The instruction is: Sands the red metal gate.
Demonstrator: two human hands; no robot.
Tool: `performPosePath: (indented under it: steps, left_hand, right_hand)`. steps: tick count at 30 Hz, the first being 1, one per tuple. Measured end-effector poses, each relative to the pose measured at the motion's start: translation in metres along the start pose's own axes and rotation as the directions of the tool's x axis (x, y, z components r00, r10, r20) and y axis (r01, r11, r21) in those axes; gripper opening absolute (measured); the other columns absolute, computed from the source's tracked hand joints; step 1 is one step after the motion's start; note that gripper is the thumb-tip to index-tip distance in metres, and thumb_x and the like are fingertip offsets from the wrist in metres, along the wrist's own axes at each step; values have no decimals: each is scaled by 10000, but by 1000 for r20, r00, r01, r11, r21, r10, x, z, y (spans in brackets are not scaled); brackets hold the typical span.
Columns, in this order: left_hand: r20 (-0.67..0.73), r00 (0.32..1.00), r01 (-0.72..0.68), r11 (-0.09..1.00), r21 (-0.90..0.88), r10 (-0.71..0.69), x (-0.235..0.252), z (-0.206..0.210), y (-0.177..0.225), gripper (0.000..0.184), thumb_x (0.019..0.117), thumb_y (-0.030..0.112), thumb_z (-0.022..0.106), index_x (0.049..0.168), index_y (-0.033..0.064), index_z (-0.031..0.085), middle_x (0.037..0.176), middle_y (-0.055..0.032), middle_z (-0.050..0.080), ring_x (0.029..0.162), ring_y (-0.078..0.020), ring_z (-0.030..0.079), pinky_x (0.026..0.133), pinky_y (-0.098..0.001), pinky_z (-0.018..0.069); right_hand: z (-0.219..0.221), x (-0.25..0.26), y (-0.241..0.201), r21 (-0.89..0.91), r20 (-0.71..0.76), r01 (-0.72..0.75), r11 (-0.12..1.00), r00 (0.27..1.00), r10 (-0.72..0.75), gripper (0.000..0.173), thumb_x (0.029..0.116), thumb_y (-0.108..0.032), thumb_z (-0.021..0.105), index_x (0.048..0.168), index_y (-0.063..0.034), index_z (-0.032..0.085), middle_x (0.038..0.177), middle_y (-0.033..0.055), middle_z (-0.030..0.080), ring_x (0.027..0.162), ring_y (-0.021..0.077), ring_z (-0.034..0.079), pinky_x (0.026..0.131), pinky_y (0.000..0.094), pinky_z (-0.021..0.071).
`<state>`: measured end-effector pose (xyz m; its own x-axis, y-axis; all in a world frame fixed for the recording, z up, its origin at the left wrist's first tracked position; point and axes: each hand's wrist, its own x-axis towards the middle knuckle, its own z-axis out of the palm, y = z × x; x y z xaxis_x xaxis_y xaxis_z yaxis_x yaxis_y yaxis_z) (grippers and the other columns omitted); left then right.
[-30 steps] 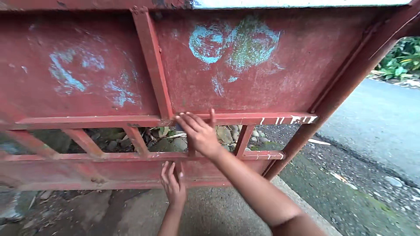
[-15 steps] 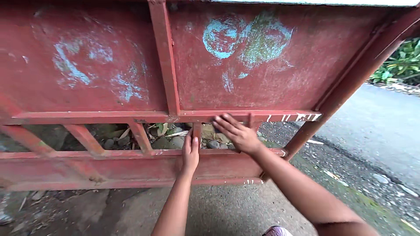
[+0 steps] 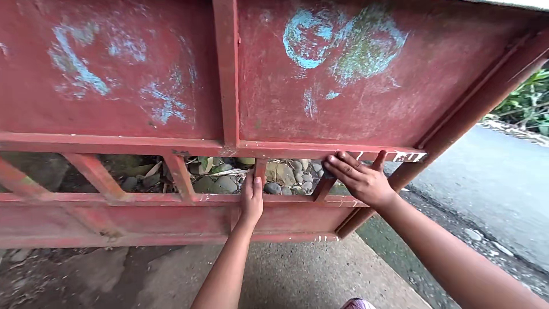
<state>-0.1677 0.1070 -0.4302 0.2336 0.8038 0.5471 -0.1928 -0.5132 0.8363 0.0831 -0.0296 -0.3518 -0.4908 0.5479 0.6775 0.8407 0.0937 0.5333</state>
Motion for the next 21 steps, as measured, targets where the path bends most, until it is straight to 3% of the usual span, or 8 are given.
performPosePath:
  steps: [2, 6, 9, 12, 14, 15, 17, 21]
  left_hand:
    - [4, 1000, 20, 1000, 8, -20, -1, 2, -1, 498, 1086, 235, 329, 1324, -171, 487, 1057, -141, 647, 980, -82, 629, 915, -238, 518]
    - [-14, 999, 34, 999, -34, -34, 1, 1, 1, 448, 1089, 187, 325, 1331, -149, 499, 1051, -126, 666, 957, -65, 652, 900, -234, 539]
    - [-8, 999, 41, 997, -60, -41, -2, -1, 4, 464, 1087, 206, 339, 1336, -152, 498, 1068, -120, 665, 968, -45, 649, 906, -224, 540]
    - [25, 998, 67, 997, -47, -66, -2, -3, 7, 486, 1087, 232, 339, 1343, -154, 485, 1084, -128, 656, 1001, -67, 635, 930, -238, 523]
    - [35, 995, 89, 995, -32, -88, -2, -4, 7, 487, 1086, 234, 328, 1352, -142, 486, 1095, -143, 648, 1011, -92, 630, 935, -256, 518]
    - [41, 995, 96, 995, -34, -94, -1, -3, 7, 488, 1085, 235, 325, 1364, -133, 482, 1102, -142, 648, 1009, -92, 632, 931, -256, 520]
    - [31, 996, 82, 995, -56, -80, 1, -2, 7, 448, 1088, 205, 332, 1344, -127, 491, 1056, -106, 649, 961, -63, 636, 895, -231, 531]
    - [28, 998, 67, 994, -86, -64, 0, -5, 4, 452, 1082, 206, 353, 1338, -131, 510, 1071, -123, 666, 991, -72, 648, 920, -244, 536]
  right_hand:
    - [3, 16, -19, 31, -25, -38, 999, 999, 38, 375, 972, 8, 531, 1264, -140, 714, 1375, 13, 673, 1331, 242, 589, 1032, 668, 400]
    - [31, 100, -71, 102, -143, 13, 995, 990, 2, 373, 984, -63, 568, 1316, -181, 691, 1446, -31, 621, 1405, 189, 514, 1082, 711, 287]
    - [19, 68, -37, 100, -62, 92, 991, 994, -86, 429, 1009, -38, 519, 1390, -201, 628, 1510, -61, 559, 1446, 151, 459, 1129, 695, 262]
    - [-3, 16, -4, -3, -2, 46, 999, 999, -46, 393, 999, -9, 505, 1296, -190, 688, 1407, -47, 646, 1357, 170, 555, 1065, 671, 344]
    - [0, 30, -22, 27, -17, 22, 999, 1000, -21, 350, 972, -20, 547, 1239, -162, 722, 1369, 0, 673, 1332, 227, 584, 1011, 729, 363]
    - [6, 50, -39, 67, -41, 23, 998, 999, -20, 336, 965, -35, 566, 1234, -154, 728, 1384, 8, 665, 1351, 235, 568, 1030, 756, 314]
    - [22, 91, -63, 86, -81, 84, 993, 994, -77, 363, 973, -56, 571, 1288, -173, 705, 1433, -30, 631, 1379, 187, 541, 1073, 709, 307]
    - [12, 56, -22, 104, 15, 137, 985, 990, -140, 431, 1008, -21, 514, 1389, -183, 635, 1502, -46, 569, 1426, 173, 490, 1101, 718, 301]
